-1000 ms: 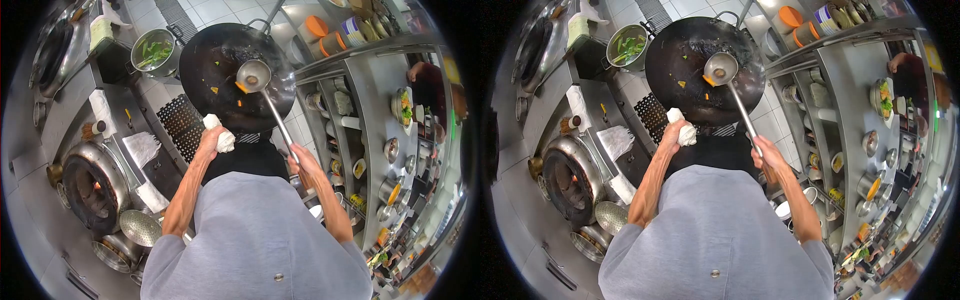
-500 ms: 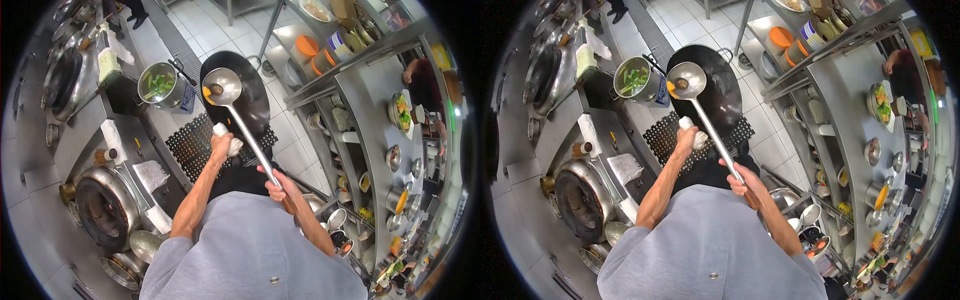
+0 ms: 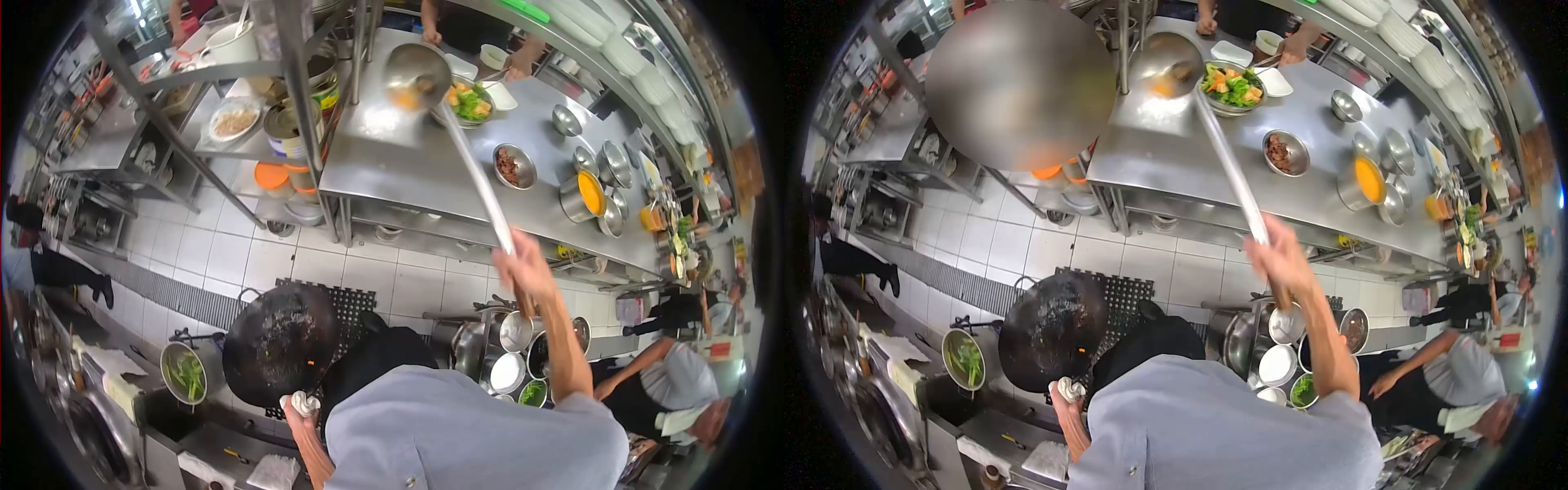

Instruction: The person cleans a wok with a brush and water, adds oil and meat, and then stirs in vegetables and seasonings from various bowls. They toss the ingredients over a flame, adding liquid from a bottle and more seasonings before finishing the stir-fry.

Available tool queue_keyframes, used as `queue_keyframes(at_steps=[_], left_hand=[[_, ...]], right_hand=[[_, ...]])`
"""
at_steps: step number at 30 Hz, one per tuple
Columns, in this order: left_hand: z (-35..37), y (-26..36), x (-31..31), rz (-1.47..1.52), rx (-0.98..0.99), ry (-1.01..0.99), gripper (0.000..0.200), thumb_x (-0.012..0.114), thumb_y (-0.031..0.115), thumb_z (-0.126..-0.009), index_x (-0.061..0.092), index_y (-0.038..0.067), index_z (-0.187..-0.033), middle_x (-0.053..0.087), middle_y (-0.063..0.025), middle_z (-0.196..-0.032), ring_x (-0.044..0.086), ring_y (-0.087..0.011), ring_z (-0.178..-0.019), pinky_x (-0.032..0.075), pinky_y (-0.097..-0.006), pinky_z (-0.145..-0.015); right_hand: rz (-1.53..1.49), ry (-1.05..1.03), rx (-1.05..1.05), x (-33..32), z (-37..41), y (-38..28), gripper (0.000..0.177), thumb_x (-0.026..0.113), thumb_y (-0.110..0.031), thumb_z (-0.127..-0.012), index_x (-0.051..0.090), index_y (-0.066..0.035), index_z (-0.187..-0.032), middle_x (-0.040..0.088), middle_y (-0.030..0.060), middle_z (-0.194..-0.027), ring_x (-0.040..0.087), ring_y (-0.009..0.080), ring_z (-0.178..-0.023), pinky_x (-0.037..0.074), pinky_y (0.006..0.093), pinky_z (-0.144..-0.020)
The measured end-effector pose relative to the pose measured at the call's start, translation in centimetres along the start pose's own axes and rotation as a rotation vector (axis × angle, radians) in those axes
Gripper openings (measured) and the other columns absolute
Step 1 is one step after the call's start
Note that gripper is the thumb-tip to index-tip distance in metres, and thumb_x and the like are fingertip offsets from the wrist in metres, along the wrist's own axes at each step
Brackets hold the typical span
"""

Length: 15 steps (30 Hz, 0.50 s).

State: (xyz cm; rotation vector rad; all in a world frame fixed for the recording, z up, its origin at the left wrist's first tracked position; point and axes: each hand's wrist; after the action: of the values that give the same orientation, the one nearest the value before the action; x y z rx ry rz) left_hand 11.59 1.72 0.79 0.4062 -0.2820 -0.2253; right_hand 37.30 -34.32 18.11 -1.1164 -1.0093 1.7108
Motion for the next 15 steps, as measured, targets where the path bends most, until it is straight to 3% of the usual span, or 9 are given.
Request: queue_keyframes(at_steps=[1,2,4,7,8,11,12,14,15], left_hand=[[0.3,0.1,0.5,-0.009,0.018,0.019,0.011,0.054,0.027,-0.082,0.056,0.019,-0.076,0.055,0.0019,-0.074,0.054,-0.0175,-0.072,0.045,-0.0398,-0.067],[0.5,0.3,0.8,0.004,0.022,0.049,0.01,0.053,0.026,-0.082,0.056,0.018,-0.075,0.055,0.0019,-0.073,0.054,-0.0174,-0.07,0.045,-0.039,-0.066],[1.3,1.1,1.4,0.043,0.025,0.111,0.01,0.053,0.024,-0.082,0.055,0.018,-0.074,0.055,0.002,-0.071,0.054,-0.0171,-0.068,0.046,-0.0375,-0.064],[2.0,1.6,-0.3,0.091,0.093,0.06,0.015,0.053,0.02,-0.08,0.05,0.019,-0.066,0.052,0.0037,-0.063,0.05,-0.0152,-0.056,0.044,-0.0324,-0.054],[2.0,2.0,-0.9,0.119,0.071,0.129,0.015,0.053,0.019,-0.079,0.049,0.02,-0.065,0.051,0.0037,-0.061,0.05,-0.0154,-0.053,0.043,-0.0314,-0.05],[3.3,3.6,-2.8,0.096,0.114,0.135,0.008,0.051,0.018,-0.079,0.052,0.014,-0.071,0.054,-0.0018,-0.065,0.052,-0.0189,-0.055,0.044,-0.0338,-0.049],[3.8,4.2,-3.2,0.111,0.113,0.132,0.011,0.051,0.018,-0.08,0.05,0.016,-0.068,0.052,-0.0007,-0.062,0.052,-0.0178,-0.053,0.042,-0.0325,-0.046],[4.2,4.7,-6.4,0.162,0.115,0.152,0.019,0.051,0.018,-0.082,0.046,0.02,-0.063,0.047,0.0015,-0.056,0.05,-0.0157,-0.05,0.037,-0.0297,-0.04],[5.1,4.9,-8.3,0.235,0.175,0.025,0.025,0.049,0.016,-0.086,0.042,0.018,-0.062,0.044,0.0008,-0.053,0.049,-0.0147,-0.048,0.03,-0.0287,-0.035]], right_hand=[[0.285,0.172,-0.145,-1.4,-2.9,0.1,0.049,0.057,-0.009,-0.082,0.047,-0.003,-0.129,0.056,0.005,-0.067,0.051,0.017,-0.05,0.042,0.0304,-0.047],[0.585,0.358,-0.374,-2.3,-5.8,0.3,0.051,0.057,-0.007,-0.078,0.047,-0.003,-0.128,0.06,0.0163,-0.071,0.059,0.0347,-0.06,0.048,0.0415,-0.06],[0.713,0.31,-0.296,-5.1,-10.3,-0.8,0.054,0.058,-0.007,-0.075,0.046,-0.005,-0.128,0.061,0.0257,-0.081,0.06,0.0469,-0.075,0.048,0.0475,-0.072],[0.934,0.475,-0.3,-4.6,-11.4,0.0,0.058,0.058,-0.008,-0.074,0.046,-0.009,-0.131,0.062,0.0269,-0.082,0.062,0.0425,-0.079,0.049,0.044,-0.073],[0.904,0.498,-0.232,-4.2,-11.3,0.3,0.057,0.059,-0.009,-0.074,0.047,-0.007,-0.13,0.062,0.0281,-0.088,0.06,0.0446,-0.087,0.048,0.0467,-0.075],[0.697,0.526,-0.396,-3.3,-11.9,0.3,0.053,0.059,-0.008,-0.074,0.049,-0.005,-0.126,0.063,0.0282,-0.092,0.059,0.0481,-0.086,0.048,0.0477,-0.079],[0.718,0.599,-0.555,-2.4,-12.5,1.2,0.051,0.059,-0.007,-0.076,0.05,-0.005,-0.127,0.066,0.0205,-0.084,0.064,0.038,-0.069,0.051,0.043,-0.064],[0.155,0.444,-0.159,0.6,-10.4,0.3,0.04,0.058,-0.006,-0.081,0.053,-0.005,-0.122,0.063,0.0089,-0.075,0.059,0.0194,-0.054,0.046,0.0327,-0.047],[-0.32,0.279,-0.147,2.5,-8.5,-0.1,0.031,0.056,-0.007,-0.087,0.053,-0.007,-0.118,0.051,-0.0015,-0.066,0.046,0.0066,-0.047,0.035,0.023,-0.038]])
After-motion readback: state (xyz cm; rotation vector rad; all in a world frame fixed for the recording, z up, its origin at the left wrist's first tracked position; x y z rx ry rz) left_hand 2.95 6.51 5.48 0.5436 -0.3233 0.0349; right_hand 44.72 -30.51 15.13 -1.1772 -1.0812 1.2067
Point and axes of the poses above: each hand's wrist, its own z-axis away from the middle knuckle, its own x-axis out of the palm, y = z × x
